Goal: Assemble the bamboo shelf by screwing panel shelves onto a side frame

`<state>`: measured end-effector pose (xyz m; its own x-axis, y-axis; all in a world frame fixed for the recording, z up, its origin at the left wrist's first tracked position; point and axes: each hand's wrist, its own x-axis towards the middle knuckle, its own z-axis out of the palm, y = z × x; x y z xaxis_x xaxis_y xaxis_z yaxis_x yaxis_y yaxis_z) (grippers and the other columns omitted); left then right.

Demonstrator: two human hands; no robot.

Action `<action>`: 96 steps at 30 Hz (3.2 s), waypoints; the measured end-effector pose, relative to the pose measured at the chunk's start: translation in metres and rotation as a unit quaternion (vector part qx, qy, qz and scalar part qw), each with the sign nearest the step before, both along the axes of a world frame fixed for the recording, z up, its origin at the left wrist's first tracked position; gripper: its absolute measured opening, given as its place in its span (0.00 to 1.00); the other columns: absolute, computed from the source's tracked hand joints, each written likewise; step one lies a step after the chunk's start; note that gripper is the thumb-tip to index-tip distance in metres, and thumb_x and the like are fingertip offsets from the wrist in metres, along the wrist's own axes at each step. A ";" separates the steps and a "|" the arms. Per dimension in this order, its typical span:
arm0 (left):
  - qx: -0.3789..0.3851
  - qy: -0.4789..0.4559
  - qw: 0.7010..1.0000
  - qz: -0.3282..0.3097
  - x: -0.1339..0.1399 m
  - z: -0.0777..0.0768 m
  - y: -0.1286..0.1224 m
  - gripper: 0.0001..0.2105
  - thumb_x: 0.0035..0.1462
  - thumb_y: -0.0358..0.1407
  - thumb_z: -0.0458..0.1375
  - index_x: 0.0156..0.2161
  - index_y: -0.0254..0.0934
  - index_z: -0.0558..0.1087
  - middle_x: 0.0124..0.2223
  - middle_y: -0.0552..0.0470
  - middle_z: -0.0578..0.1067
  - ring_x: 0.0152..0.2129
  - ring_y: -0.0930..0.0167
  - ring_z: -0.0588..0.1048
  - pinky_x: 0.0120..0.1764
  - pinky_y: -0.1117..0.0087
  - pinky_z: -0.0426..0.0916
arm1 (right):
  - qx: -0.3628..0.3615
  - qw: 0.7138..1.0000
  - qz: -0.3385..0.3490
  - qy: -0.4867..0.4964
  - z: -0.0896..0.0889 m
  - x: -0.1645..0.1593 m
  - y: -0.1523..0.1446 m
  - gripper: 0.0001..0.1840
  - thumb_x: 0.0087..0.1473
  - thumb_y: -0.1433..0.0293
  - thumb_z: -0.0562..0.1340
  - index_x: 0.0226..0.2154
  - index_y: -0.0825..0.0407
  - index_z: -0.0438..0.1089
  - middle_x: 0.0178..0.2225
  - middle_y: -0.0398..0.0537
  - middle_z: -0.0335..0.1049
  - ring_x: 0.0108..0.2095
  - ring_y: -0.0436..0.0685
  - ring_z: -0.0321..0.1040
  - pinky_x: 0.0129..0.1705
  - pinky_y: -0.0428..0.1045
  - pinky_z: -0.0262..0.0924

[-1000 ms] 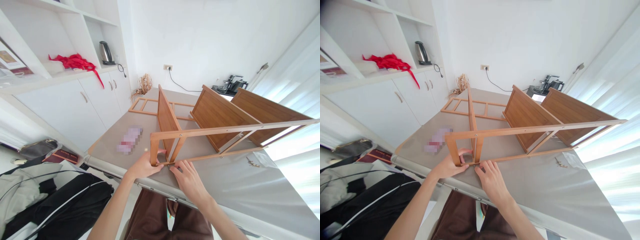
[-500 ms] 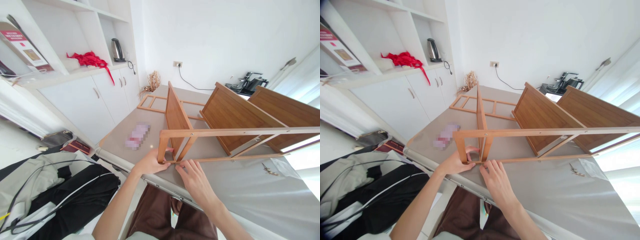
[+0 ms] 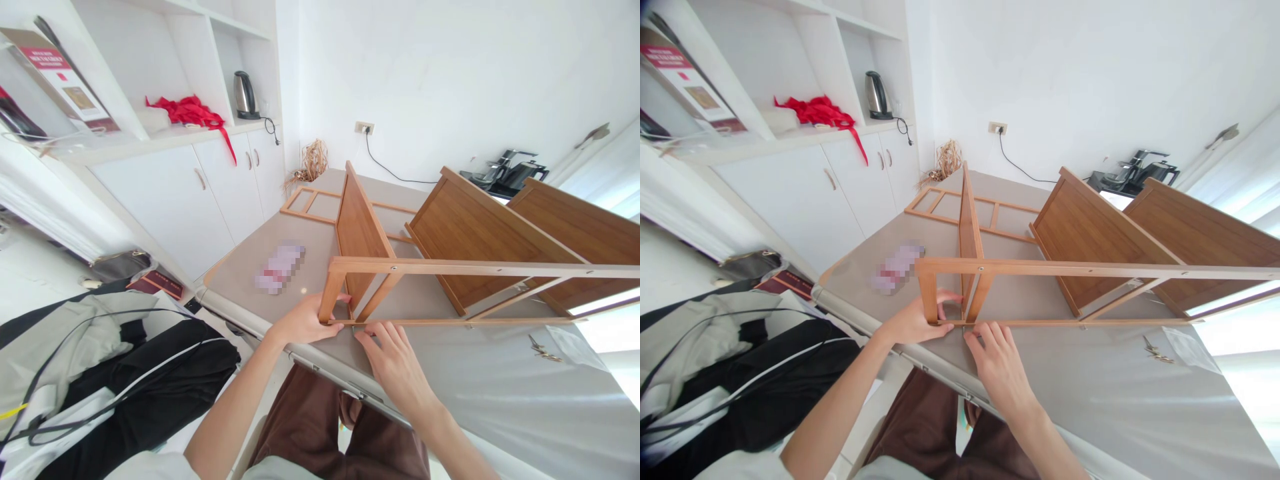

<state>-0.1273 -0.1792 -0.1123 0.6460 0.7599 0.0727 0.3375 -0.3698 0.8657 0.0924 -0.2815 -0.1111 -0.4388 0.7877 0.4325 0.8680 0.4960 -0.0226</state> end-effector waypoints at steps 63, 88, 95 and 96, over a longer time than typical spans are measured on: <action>-0.002 -0.029 1.000 -0.008 -0.001 0.006 0.000 0.27 0.54 0.34 0.63 0.60 0.41 0.69 0.47 0.51 0.80 0.34 0.71 0.79 0.41 0.71 0.71 | -0.011 0.999 -0.030 -0.017 -0.002 -0.002 -0.001 0.14 0.64 0.79 0.54 0.43 0.53 0.73 0.37 0.52 0.64 0.39 0.60 0.59 0.43 0.55 0.55; 0.001 -0.040 0.999 -0.008 -0.001 0.004 0.001 0.26 0.53 0.35 0.63 0.58 0.42 0.70 0.54 0.50 0.77 0.34 0.71 0.79 0.40 0.71 0.72 | -0.027 0.999 -0.037 0.003 0.003 -0.011 0.001 0.11 0.65 0.77 0.54 0.39 0.53 0.71 0.36 0.51 0.66 0.36 0.59 0.60 0.41 0.54 0.56; 0.001 -0.037 0.999 -0.007 -0.001 0.005 0.000 0.26 0.54 0.34 0.63 0.59 0.42 0.70 0.55 0.49 0.77 0.33 0.72 0.79 0.42 0.70 0.72 | -0.016 0.997 -0.049 0.065 0.002 -0.006 0.000 0.11 0.67 0.73 0.55 0.39 0.52 0.73 0.39 0.52 0.68 0.40 0.59 0.63 0.44 0.54 0.58; 0.003 -0.035 0.999 -0.008 -0.001 0.006 0.000 0.26 0.54 0.34 0.63 0.59 0.42 0.70 0.55 0.49 0.77 0.33 0.72 0.79 0.42 0.70 0.72 | -0.013 0.996 -0.051 0.070 0.001 -0.004 0.000 0.11 0.67 0.72 0.56 0.39 0.52 0.74 0.39 0.52 0.68 0.40 0.58 0.64 0.44 0.54 0.58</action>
